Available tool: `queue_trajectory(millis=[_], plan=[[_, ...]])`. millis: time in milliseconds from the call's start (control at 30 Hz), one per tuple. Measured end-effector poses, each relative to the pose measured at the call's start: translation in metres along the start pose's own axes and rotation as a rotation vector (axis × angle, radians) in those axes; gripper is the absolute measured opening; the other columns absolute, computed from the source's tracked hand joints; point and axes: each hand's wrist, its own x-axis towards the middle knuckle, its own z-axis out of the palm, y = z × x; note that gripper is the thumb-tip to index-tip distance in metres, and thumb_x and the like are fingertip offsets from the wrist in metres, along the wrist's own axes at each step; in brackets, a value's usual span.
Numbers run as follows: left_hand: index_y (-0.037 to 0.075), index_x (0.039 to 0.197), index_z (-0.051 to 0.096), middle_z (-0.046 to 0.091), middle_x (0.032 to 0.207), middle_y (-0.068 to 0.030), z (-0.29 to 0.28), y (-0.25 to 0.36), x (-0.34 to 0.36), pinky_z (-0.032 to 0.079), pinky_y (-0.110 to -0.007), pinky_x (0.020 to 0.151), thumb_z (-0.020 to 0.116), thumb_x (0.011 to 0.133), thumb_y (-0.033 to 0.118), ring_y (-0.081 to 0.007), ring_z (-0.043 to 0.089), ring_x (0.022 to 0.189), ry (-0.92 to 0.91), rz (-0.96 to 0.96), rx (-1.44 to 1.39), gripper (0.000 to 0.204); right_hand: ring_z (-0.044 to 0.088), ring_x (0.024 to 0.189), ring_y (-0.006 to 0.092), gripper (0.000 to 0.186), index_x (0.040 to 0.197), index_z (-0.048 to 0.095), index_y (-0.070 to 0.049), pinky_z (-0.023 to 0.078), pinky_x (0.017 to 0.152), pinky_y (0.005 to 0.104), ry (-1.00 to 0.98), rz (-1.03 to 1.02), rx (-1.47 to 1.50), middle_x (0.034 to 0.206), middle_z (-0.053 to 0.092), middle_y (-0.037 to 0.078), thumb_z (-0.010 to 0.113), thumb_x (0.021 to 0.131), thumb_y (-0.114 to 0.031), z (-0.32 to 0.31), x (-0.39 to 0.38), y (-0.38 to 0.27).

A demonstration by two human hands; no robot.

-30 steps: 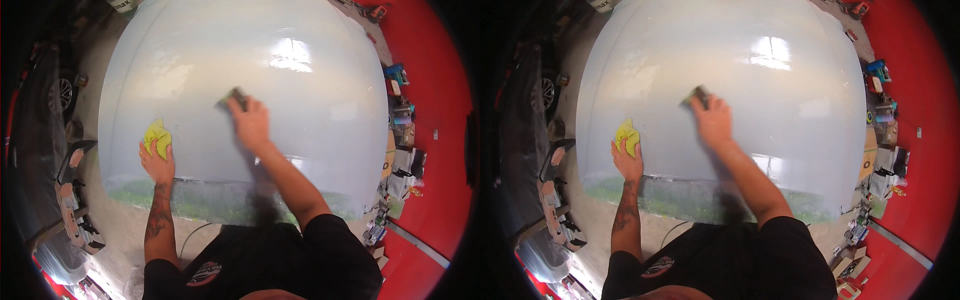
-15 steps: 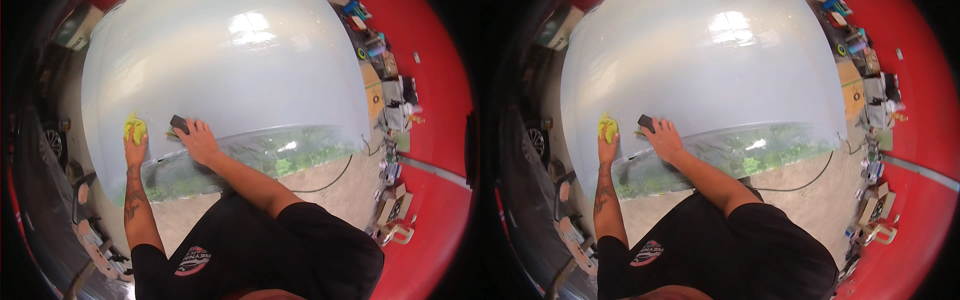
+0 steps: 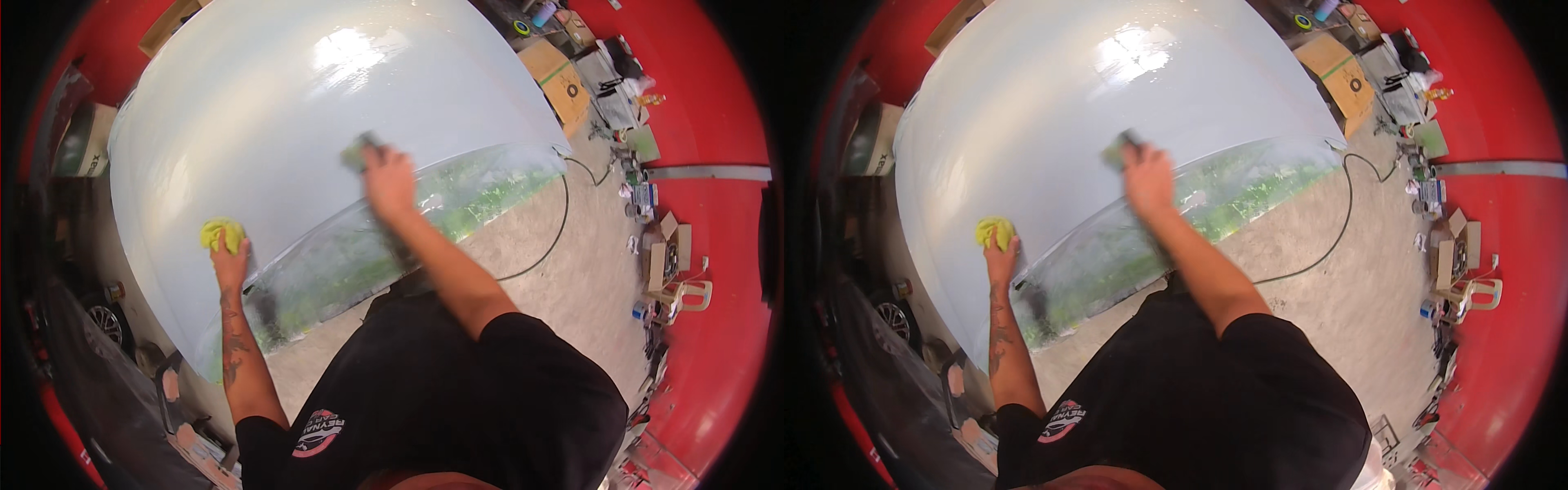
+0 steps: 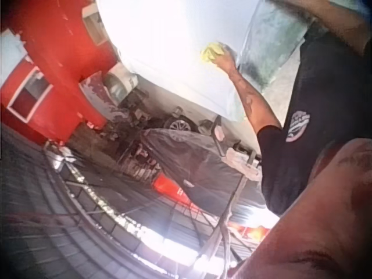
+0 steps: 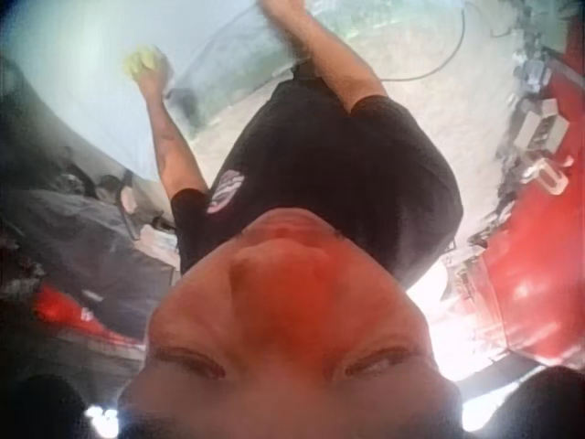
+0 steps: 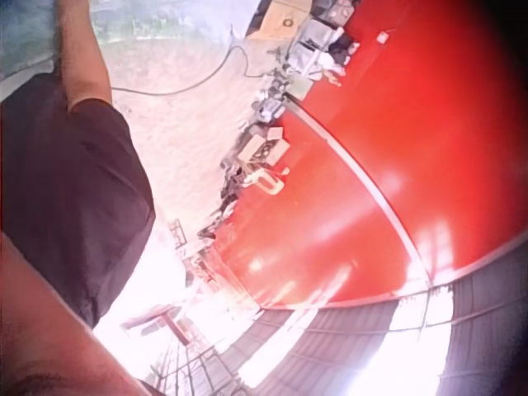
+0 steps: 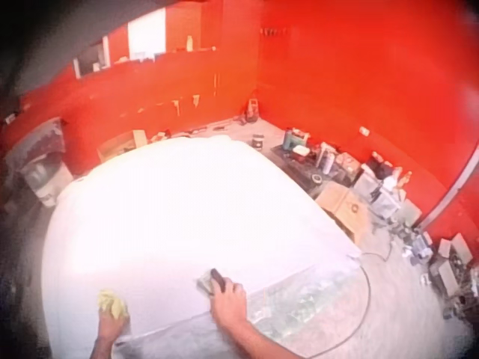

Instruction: The person sands the surface of a car hood using sandpaper and a sanding block while wiping it with a cloth.

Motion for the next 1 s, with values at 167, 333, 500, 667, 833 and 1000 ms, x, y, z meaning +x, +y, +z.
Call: queue_trajectory(millis=[167,333,500,667,833,1000], plan=[[0.023,0.153,0.043,0.028,0.158,-0.0262,0.005,0.078,-0.038,0.042,-0.047,0.111,0.075,0.087,0.041,-0.0449,0.042,0.139,-0.081,0.023,0.102,0.076,0.056,0.105,0.0376,0.045,0.13,0.06,-0.019,0.049,0.091,0.0482,0.025,-0.163,0.036,0.128,0.056,0.015,0.068,0.085,-0.018,0.018,-0.026,0.003],[0.021,0.151,0.046,0.032,0.157,-0.0248,-0.012,0.075,-0.046,0.042,-0.047,0.112,0.078,0.086,0.036,-0.0429,0.043,0.14,-0.144,0.109,0.078,0.075,0.057,0.104,0.0417,0.046,0.136,0.056,-0.016,0.048,0.092,0.05,0.14,0.327,-0.254,0.127,0.06,0.019,0.061,0.091,-0.021,-0.061,0.034,0.187],[0.017,0.15,0.048,0.038,0.154,-0.0251,-0.008,0.064,-0.034,0.042,-0.045,0.112,0.08,0.084,0.031,-0.0432,0.043,0.139,-0.174,0.173,0.071,0.075,0.057,0.103,0.0411,0.043,0.136,0.056,-0.013,0.048,0.091,0.0507,0.2,0.483,-0.313,0.121,0.061,0.023,0.055,0.095,-0.026,-0.08,0.042,0.178],[0.015,0.149,0.047,0.039,0.153,-0.0268,-0.008,0.069,-0.042,0.042,-0.046,0.111,0.08,0.083,0.031,-0.0436,0.044,0.138,-0.147,0.142,0.086,0.075,0.059,0.1,0.0383,0.049,0.131,0.061,-0.015,0.051,0.088,0.0488,0.071,-0.175,-0.063,0.125,0.061,0.015,0.068,0.083,-0.013,-0.019,-0.009,0.066],[0.017,0.15,0.046,0.04,0.151,-0.0272,-0.008,0.065,-0.059,0.043,-0.047,0.11,0.079,0.085,0.033,-0.0439,0.046,0.135,-0.115,0.071,0.113,0.074,0.059,0.104,0.0385,0.048,0.136,0.058,-0.019,0.051,0.089,0.0482,0.226,0.159,-0.244,0.128,0.061,0.016,0.064,0.089,-0.021,-0.054,0.038,0.171],[0.017,0.149,0.048,0.041,0.148,-0.0287,0.008,0.06,-0.059,0.044,-0.048,0.109,0.076,0.088,0.03,-0.0458,0.048,0.132,-0.002,-0.018,0.115,0.068,0.057,0.101,0.0391,0.041,0.132,0.058,-0.017,0.048,0.086,0.0513,0.257,0.42,-0.294,0.12,0.062,0.018,0.06,0.092,-0.024,-0.062,0.081,0.189]])
